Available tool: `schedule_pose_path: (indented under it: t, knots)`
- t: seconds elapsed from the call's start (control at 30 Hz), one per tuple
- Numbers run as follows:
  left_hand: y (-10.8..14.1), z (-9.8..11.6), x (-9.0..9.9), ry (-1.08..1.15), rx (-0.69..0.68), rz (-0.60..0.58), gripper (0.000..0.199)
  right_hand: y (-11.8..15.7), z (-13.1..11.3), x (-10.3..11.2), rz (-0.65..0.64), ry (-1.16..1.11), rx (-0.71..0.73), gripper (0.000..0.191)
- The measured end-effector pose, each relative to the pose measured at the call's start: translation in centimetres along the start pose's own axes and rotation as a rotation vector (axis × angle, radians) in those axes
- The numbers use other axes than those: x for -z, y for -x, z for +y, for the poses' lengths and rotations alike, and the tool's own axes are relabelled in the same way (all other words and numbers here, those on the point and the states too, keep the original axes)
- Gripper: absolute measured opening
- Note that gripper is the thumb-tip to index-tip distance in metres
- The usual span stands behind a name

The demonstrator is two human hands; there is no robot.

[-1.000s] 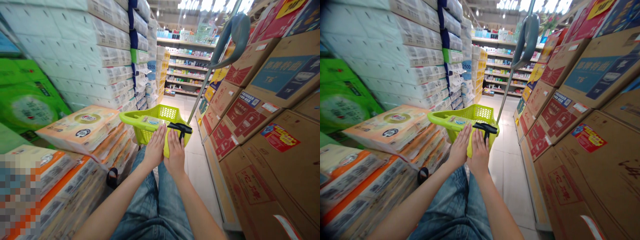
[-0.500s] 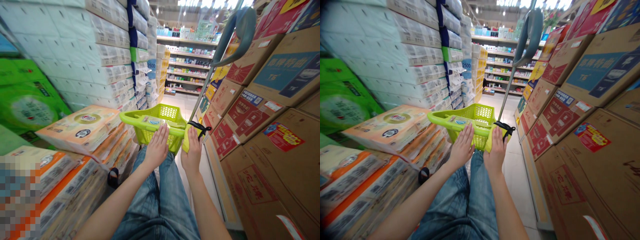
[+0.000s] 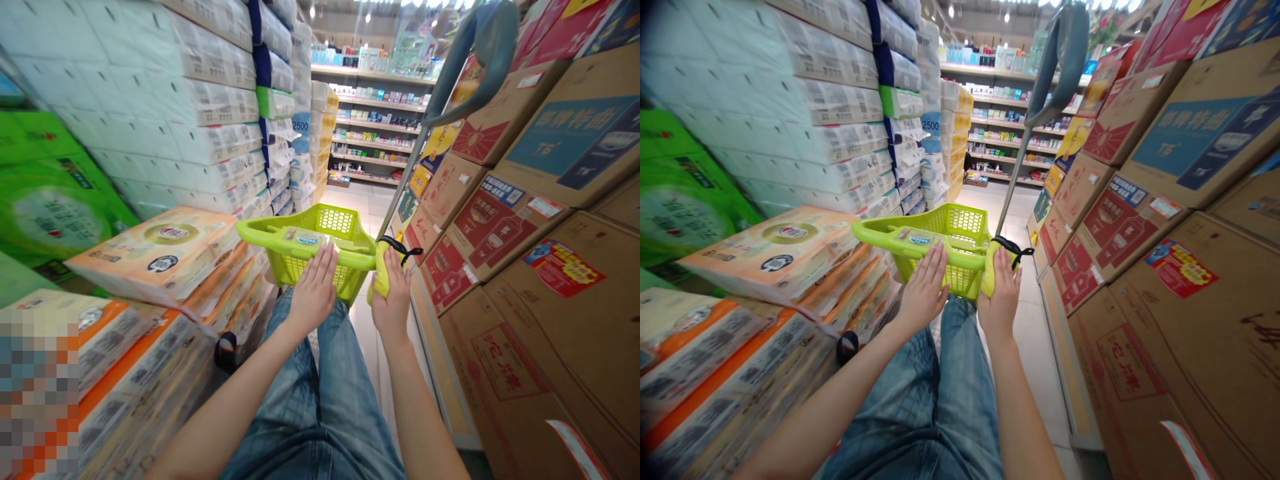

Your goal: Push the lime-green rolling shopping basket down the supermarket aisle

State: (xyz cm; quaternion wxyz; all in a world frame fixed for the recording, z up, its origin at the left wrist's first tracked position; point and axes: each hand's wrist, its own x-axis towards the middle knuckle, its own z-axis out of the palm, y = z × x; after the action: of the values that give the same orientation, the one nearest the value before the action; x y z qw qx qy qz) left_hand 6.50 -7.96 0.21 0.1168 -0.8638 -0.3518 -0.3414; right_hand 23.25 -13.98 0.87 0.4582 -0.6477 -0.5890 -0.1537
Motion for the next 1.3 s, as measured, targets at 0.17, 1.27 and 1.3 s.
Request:
schedule_pose_path:
  t: [0.17, 1.27, 1.3]
  knots:
    - [0.2, -0.1, 0.0, 0.008, -0.007, 0.005, 0.075, 0.4, -4.5, -1.3, -0.133, 0.025, 0.089, 0.073]
    - [-3.0, -1.9, -1.4, 0.042, 0.011, -0.092, 0.084, -9.1, 7.0, -4.7, -0.111, -0.556, 0.007, 0.017]
    - [-3.4, -2.2, -1.7, 0.047, 0.002, -0.094, 0.085, -9.2, 7.2, -4.9, -0.101, -0.565, -0.004, 0.016]
